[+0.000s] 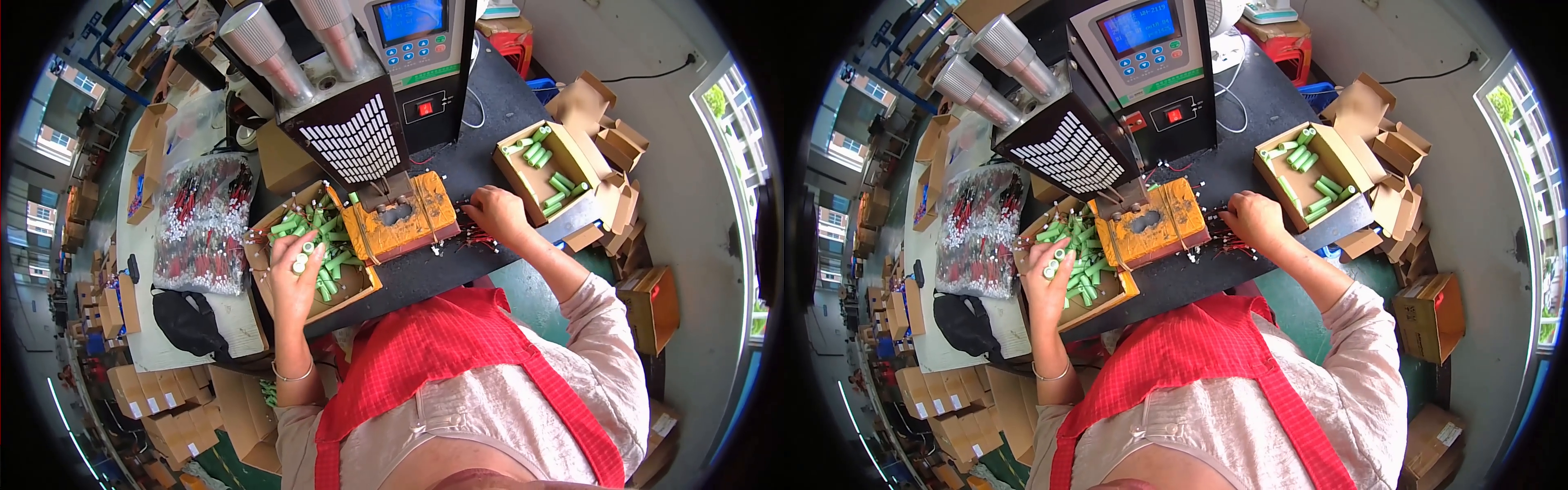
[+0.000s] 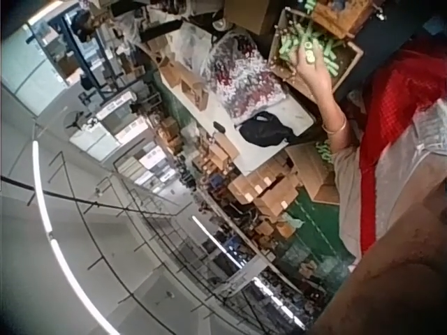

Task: Assembling lithium battery cells into packs using a spot welding machine and connecting wires.

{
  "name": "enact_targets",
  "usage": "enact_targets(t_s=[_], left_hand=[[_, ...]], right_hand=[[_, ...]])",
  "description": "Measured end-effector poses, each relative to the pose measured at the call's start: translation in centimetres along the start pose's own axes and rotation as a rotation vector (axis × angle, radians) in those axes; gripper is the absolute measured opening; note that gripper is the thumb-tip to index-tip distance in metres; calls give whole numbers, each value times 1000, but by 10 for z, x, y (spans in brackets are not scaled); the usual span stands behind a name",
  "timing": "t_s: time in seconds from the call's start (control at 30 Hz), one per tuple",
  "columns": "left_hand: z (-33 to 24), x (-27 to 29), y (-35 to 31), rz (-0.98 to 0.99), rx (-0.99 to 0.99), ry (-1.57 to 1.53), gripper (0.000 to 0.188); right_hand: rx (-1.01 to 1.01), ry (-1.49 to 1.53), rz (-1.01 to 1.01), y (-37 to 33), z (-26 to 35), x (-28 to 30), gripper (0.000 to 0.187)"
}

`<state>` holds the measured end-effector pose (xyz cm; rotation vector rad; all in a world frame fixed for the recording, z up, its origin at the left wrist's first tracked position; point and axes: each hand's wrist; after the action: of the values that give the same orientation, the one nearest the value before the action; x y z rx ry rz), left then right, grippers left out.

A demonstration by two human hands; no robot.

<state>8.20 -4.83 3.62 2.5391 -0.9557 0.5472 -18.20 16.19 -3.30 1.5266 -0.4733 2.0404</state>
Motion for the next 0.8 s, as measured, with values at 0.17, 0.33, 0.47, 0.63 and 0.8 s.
enact_targets(t_s=[0.17, 0.33, 0.47, 0.63, 0.8], left_hand=[[-8, -45, -5, -25, 52, -460, 26], [-15, -73, 9, 13, -205, -262, 26], [-25, -82, 22, 87, -210, -193, 19], [-24, -85, 24, 93, -219, -170, 20], [-21, -88, 25, 73, -250, -137, 18]], right_hand=[[-138, 439, -89, 2, -5, 4, 19], [-55, 835, -94, -4, 39, 59, 14], [71, 985, 101, -7, 70, 48, 17], [70, 895, 152, 3, 87, 49, 20], [37, 896, 129, 5, 91, 48, 21]])
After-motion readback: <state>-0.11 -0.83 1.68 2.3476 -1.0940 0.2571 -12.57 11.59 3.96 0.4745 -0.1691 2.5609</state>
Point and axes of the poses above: each hand's wrist, its own y-axis towards the middle knuckle, its own x-axis out of the back of the hand, z = x × y, and after that the axes turned 6 degrees about -y, right-handed
